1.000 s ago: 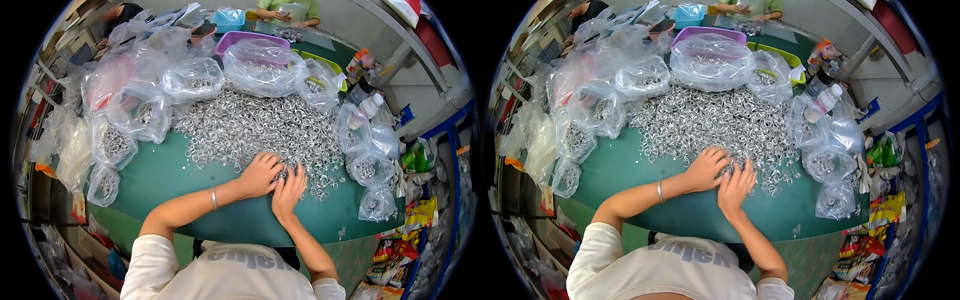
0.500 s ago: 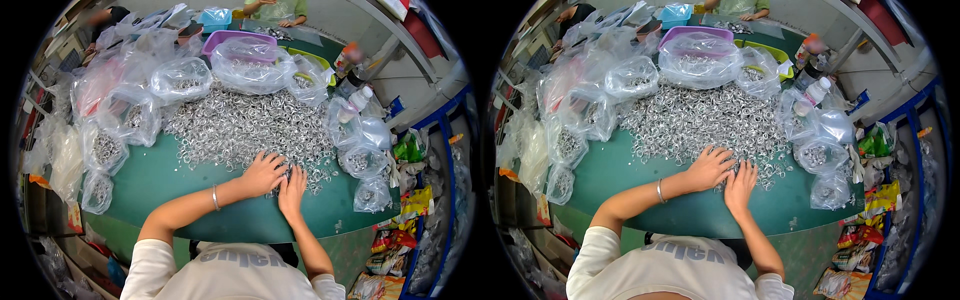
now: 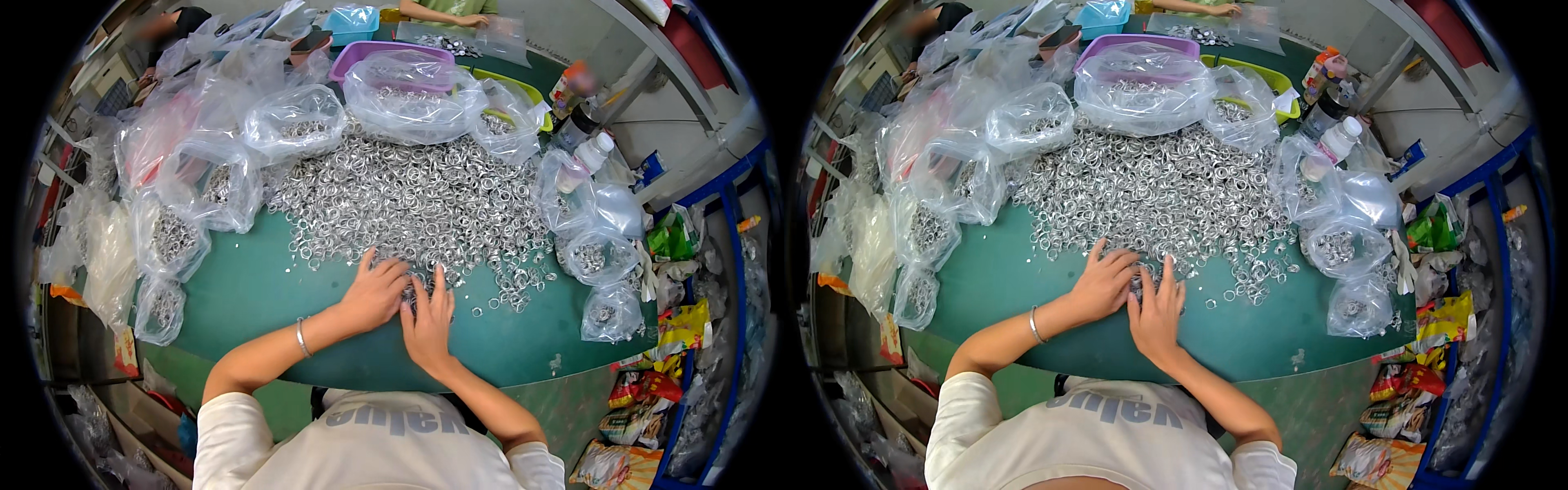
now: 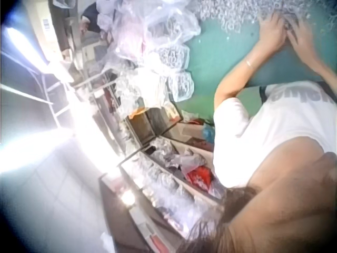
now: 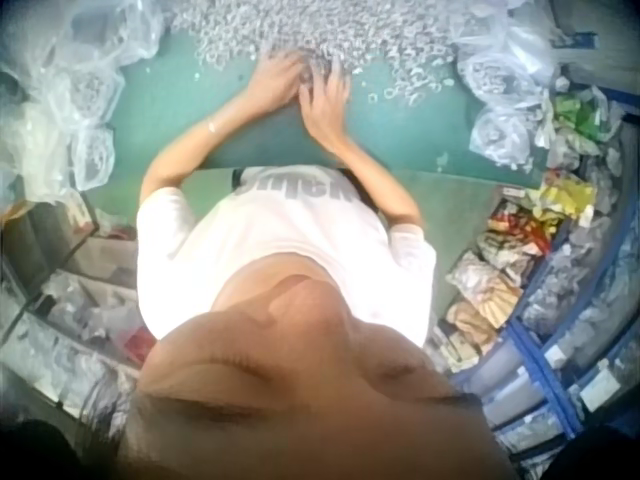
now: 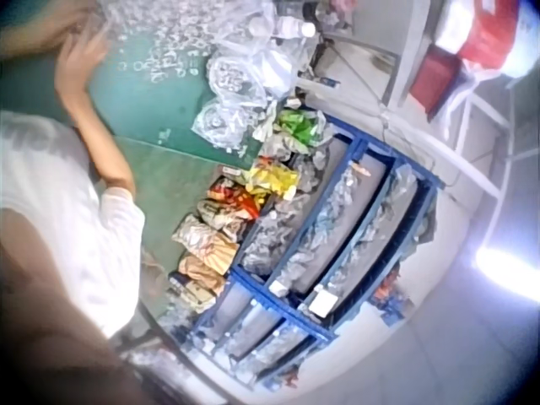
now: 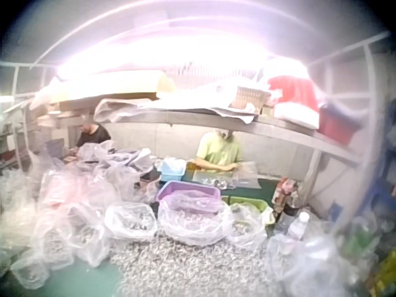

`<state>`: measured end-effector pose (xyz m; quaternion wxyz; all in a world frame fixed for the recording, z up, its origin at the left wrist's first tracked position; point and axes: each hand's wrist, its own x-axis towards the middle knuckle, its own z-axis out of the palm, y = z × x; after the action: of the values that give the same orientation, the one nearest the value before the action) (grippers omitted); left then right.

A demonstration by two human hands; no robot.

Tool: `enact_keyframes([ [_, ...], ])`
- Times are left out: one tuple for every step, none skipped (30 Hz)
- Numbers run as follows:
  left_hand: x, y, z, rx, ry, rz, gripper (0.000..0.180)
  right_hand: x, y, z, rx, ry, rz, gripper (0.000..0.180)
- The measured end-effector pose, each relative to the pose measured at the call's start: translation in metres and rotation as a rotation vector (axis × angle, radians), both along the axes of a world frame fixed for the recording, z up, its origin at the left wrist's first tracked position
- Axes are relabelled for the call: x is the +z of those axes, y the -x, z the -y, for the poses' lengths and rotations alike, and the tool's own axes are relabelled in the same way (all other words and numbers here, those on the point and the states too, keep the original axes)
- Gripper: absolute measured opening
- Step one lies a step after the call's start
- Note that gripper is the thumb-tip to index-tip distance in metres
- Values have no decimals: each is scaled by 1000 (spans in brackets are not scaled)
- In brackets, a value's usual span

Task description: The person sorts and organizes metal rings on a desk by hand, picking them up individually or in small groups and moving them between piles or into bags.

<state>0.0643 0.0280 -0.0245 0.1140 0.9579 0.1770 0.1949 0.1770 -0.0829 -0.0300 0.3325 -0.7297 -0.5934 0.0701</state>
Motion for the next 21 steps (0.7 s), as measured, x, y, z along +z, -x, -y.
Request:
enact_keyframes([
  [4, 8, 1, 20, 20, -2, 35, 0, 4, 0, 26, 9, -9, 48],
  [8, 16, 2, 44, 38, -4, 35, 0, 7, 0, 80, 18, -16, 47],
  [9, 23, 2, 66, 57, -7, 36, 1, 9, -1, 134, 27, -23, 47],
  [8, 31, 2, 98, 69, 0, 37, 1, 11, -1, 186, 37, -30, 46],
  [8, 36, 2, 123, 73, -4, 37, 2, 13, -1, 239, 46, -34, 46],
  [11, 41, 3, 146, 77, -8, 37, 7, 16, -3, 260, -28, -49, 37],
  [14, 45, 3, 168, 81, -13, 37, 9, 14, -5, 306, -58, -56, 32],
  [17, 49, 3, 193, 101, -31, 38, 10, 10, -6, 355, -90, -62, 28],
  [16, 50, 2, 229, 105, 2, 39, 12, 5, -7, 402, -122, -69, 24],
  [16, 51, 1, 265, 109, 35, 40, 18, 2, -10, 279, -261, -78, 15],
  [16, 53, 1, 308, 113, 67, 41, 22, -6, -11, 194, -265, -116, 15],
  [20, 49, 1, 311, 110, 102, 44, 24, -19, -12, 107, -266, -150, 16],
  [24, 40, 0, 249, 160, 122, 45, 24, -34, -17, 22, -285, -133, 15],
  [28, 28, -2, 175, 209, 141, 45, 10, -48, -17, -80, -178, -522, 14],
  [29, 18, -1, 109, 256, 162, 45, 21, -57, -19, -167, -52, -943, 18],
  [29, 8, 3, 62, 214, 123, 43, 23, -67, -18, -65, -74, -1261, 22],
  [29, -5, 7, 7, 173, 89, 42, 25, -76, -16, 37, -101, -1571, 26],
  [27, -9, 11, -39, 133, 50, 42, 33, -73, -15, 68, -87, -1741, 27],
  [24, -8, 13, -46, 118, -8, 42, 48, -69, -12, 101, -72, -1910, 29],
  [21, -6, 17, -56, 103, -65, 42, 62, -66, -9, 132, -58, -2077, 31],
  [16, -4, 20, -65, 89, -125, 43, 69, -62, -5, 151, -38, -2122, 31],
])
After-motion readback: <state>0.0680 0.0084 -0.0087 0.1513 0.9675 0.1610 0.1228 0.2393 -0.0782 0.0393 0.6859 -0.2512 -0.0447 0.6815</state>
